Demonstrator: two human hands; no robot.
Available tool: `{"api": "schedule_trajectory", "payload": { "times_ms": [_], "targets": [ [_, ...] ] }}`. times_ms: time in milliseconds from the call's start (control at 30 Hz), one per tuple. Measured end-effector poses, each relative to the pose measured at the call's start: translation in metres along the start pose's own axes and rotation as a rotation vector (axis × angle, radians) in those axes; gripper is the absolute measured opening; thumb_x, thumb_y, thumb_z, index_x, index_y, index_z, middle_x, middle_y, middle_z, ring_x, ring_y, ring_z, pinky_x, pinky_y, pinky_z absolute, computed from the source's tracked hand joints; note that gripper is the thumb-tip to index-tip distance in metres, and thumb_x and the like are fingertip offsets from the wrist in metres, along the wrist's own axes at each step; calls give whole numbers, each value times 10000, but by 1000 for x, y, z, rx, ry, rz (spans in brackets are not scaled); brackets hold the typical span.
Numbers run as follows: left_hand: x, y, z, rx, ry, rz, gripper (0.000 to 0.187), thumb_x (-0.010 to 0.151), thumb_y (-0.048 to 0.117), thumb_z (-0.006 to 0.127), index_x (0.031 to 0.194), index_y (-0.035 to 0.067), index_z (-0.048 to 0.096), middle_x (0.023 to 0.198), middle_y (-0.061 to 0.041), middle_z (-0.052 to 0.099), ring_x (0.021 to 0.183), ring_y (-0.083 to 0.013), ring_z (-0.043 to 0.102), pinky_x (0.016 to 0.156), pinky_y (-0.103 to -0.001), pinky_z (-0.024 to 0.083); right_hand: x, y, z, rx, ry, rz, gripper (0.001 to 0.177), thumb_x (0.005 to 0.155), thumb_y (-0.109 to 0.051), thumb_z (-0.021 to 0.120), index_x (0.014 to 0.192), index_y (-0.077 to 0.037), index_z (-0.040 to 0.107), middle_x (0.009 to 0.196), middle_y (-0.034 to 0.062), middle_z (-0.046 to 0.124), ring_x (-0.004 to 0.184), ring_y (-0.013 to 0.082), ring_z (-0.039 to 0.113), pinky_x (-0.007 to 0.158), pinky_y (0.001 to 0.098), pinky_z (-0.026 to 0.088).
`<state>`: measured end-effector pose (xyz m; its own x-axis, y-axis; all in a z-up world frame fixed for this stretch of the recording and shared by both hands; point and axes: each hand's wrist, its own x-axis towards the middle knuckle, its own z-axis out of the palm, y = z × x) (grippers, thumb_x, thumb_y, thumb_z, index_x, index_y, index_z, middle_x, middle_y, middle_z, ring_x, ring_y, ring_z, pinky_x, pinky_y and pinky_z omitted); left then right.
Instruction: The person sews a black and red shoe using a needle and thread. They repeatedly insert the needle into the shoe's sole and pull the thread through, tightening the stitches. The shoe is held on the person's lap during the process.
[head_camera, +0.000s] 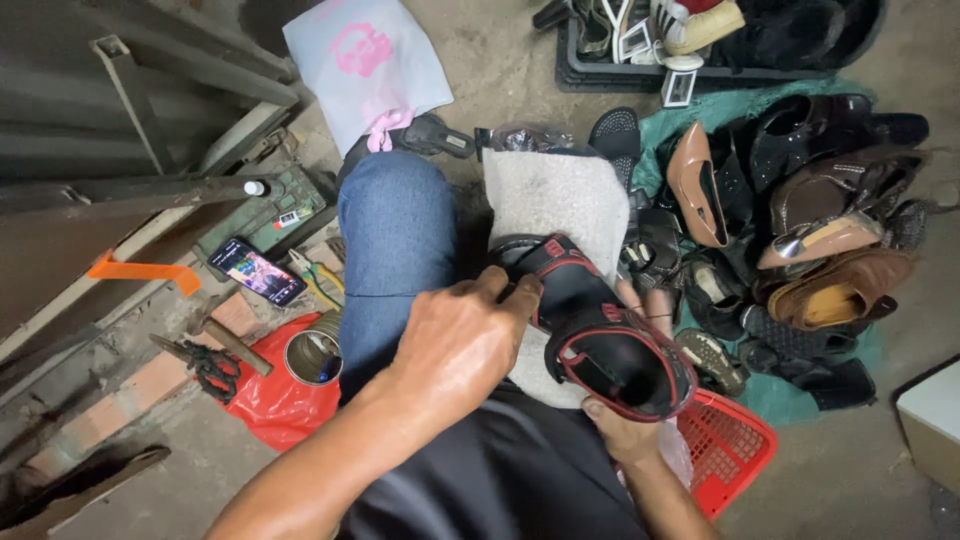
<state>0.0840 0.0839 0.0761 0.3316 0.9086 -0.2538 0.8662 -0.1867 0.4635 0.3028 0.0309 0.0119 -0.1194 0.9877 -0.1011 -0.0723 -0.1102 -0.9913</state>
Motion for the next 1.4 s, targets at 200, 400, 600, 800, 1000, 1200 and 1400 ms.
{"api": "schedule_trajectory", "payload": {
  "times_ms": [200, 400, 600, 800, 1000, 1200, 1400],
  "targets": [
    [-7, 4, 1, -2, 43, 16, 385, 912, 84, 578, 1292, 80, 633, 917, -126, 614, 718, -373, 710, 401, -529, 529, -13, 23, 1, -349, 201, -74, 784, 825, -285, 753, 1489, -22, 428, 1605, 165, 401, 1468, 280, 439, 1296, 447, 310],
    [-27, -17, -7, 24, 138, 42, 376, 901, 153, 599, 1277, 164, 602, 1000, -89, 625, 604, -344, 712, 401, -514, 537, -10, 30, 7, -458, 217, -23, 1113, 602, -927, 556, 1319, -75, 568, 1333, 106, 607, 1285, 262, 552, 1149, 419, 368],
    [-42, -62, -11, -436, 47, 23, 391, 1016, 104, 558, 1392, 174, 638, 1247, 79, 741, 806, -111, 544, 667, -309, 527, 17, -34, 45, -385, -207, -319, 702, 960, -411, 639, 1415, 93, 458, 1546, 350, 428, 1470, 458, 482, 1254, 511, 417],
    [-40, -101, 4, -471, 54, 98, 365, 1037, 89, 551, 1390, 112, 639, 970, -28, 619, 716, -148, 533, 641, -263, 461, 39, -54, 69, -765, -200, -469, 413, 999, -144, 586, 1390, -20, 536, 1493, 320, 500, 1339, 468, 618, 1132, 485, 520],
    [-20, -112, 3, -389, 20, 117, 328, 1030, 119, 568, 1342, 122, 667, 1272, -44, 747, 995, -189, 728, 850, -327, 635, 60, -70, 58, -885, -267, -585, 308, 1046, -110, 416, 1253, 8, 611, 1378, 354, 570, 1291, 432, 623, 1096, 424, 505],
    [12, -109, -7, -466, -23, 222, 295, 1003, 54, 617, 1283, 92, 699, 1114, -98, 760, 852, -162, 726, 743, -287, 608, 67, -65, 42, -907, -247, -644, 302, 1088, -155, 429, 1234, -14, 653, 1336, 358, 600, 1243, 453, 648, 1066, 462, 544],
    [31, -102, -15, -509, -134, 240, 314, 984, 15, 638, 1292, 59, 684, 961, -78, 718, 717, -156, 608, 610, -281, 537, 69, -62, 33, -969, -185, -696, 229, 1103, -191, 521, 1189, -57, 686, 1295, 330, 629, 1182, 401, 694, 1031, 413, 585]
  ]
}}
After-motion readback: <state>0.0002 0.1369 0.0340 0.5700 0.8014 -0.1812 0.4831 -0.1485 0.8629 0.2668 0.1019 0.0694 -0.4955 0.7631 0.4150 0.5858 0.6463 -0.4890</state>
